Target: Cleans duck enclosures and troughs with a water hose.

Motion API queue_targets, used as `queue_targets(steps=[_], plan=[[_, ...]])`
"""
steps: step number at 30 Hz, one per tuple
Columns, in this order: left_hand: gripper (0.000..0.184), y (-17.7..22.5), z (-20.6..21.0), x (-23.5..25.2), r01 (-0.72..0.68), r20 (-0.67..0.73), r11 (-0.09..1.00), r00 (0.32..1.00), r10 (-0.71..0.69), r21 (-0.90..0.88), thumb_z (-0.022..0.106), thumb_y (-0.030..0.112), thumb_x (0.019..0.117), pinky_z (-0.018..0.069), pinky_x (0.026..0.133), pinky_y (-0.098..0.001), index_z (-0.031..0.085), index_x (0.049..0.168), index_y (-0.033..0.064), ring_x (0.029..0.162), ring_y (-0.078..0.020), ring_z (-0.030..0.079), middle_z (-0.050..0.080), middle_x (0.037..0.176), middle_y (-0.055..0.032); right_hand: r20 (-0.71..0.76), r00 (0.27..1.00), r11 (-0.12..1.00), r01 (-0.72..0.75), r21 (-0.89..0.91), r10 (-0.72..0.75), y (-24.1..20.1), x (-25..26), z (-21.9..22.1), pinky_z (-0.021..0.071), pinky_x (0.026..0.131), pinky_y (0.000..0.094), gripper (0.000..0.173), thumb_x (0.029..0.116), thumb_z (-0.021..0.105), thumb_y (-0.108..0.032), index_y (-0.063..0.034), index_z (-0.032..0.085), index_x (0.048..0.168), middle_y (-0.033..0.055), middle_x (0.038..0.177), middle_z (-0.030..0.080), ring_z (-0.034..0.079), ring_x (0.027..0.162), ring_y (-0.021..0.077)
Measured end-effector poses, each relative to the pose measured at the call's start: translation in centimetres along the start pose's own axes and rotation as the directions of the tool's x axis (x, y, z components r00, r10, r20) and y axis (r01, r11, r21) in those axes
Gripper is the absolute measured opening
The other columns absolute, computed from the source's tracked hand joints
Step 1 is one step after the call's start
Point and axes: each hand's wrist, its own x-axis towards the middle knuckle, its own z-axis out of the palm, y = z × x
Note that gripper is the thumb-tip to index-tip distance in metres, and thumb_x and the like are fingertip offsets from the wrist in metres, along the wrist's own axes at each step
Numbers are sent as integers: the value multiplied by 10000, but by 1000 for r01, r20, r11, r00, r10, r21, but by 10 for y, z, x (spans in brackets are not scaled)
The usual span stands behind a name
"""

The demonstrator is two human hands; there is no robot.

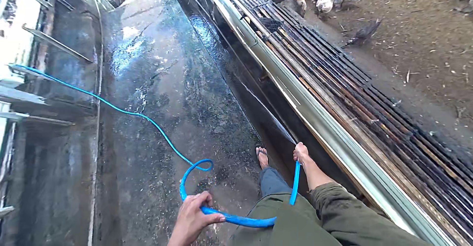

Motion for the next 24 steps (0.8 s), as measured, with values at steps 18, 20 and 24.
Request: queue_targets(steps=[18, 20, 24], plan=[[528, -5, -95, 150, 323, -12, 923, 943, -333, -210, 870, 578, 591, 430, 609, -255, 645, 817, 158, 550, 1, 470, 492, 588, 147, 352, 936, 992, -13, 124, -32, -180, 63, 132, 390, 402, 226, 236, 1152, 232, -295, -141, 349, 1287, 6, 701, 473, 419, 439, 84], [529, -8, -104, 165, 334, -23, 918, 938, -347, -214, 866, 584, 586, 425, 600, -257, 645, 821, 165, 548, 0, 467, 489, 590, 150, 277, 961, 992, -23, 127, -14, -188, 66, 141, 364, 384, 217, 208, 1148, 243, -269, -121, 363, 1231, -2, 675, 428, 380, 420, 74], [560, -19, -123, 199, 319, -17, 924, 944, -329, -213, 855, 625, 572, 431, 597, -265, 648, 819, 168, 554, -5, 479, 505, 604, 145, 141, 990, 995, -22, 102, 8, -206, 65, 159, 347, 375, 225, 190, 1128, 268, -235, -96, 397, 1126, -2, 639, 396, 346, 402, 76]])
